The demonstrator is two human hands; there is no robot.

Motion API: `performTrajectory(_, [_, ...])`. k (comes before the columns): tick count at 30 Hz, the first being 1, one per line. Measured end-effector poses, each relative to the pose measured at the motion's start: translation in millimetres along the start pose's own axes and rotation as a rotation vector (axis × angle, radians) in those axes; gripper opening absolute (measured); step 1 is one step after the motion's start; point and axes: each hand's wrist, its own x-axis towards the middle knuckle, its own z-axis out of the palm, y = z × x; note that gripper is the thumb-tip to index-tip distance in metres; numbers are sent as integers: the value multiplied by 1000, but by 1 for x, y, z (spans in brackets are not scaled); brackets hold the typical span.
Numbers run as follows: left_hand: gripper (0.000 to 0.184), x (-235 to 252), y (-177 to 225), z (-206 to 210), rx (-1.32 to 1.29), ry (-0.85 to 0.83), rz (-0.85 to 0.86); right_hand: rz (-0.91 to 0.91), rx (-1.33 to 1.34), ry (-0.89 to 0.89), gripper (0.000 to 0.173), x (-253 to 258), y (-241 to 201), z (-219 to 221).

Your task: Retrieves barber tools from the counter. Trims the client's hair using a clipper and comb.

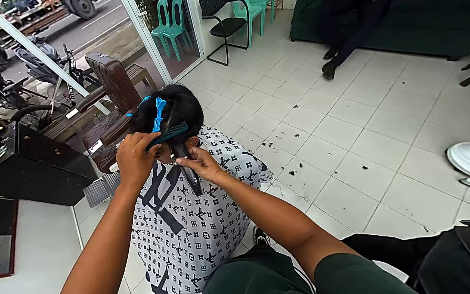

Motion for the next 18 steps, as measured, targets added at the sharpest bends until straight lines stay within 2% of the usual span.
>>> performTrajectory(2, [26,0,1,0,4,-7,0,-107,19,50,39,-2,-2,3])
performTrajectory(3, [26,1,2,-1,4,-9,3,-96,-18,40,40,-2,-3,0])
performTrajectory(6, [26,2,9,-4,15,0,22,105,-110,-103,38,-1,1,-13])
performTrajectory(8, [25,5,12,-5,33,-2,19,150,-44,-118,38,-1,3,-13])
performTrajectory(11, [26,6,12,-2,65,-22,-2,12,152,-8,33,-3,1,-2])
performTrajectory(13, [26,6,12,-2,78,-29,6,-28,168,-6,33,-3,2,-1])
performTrajectory(16, [25,8,19,-6,79,-21,37,159,161,-133,32,-5,8,-10])
performTrajectory(18, [24,11,23,-6,87,-18,36,225,319,-159,31,-7,11,-12])
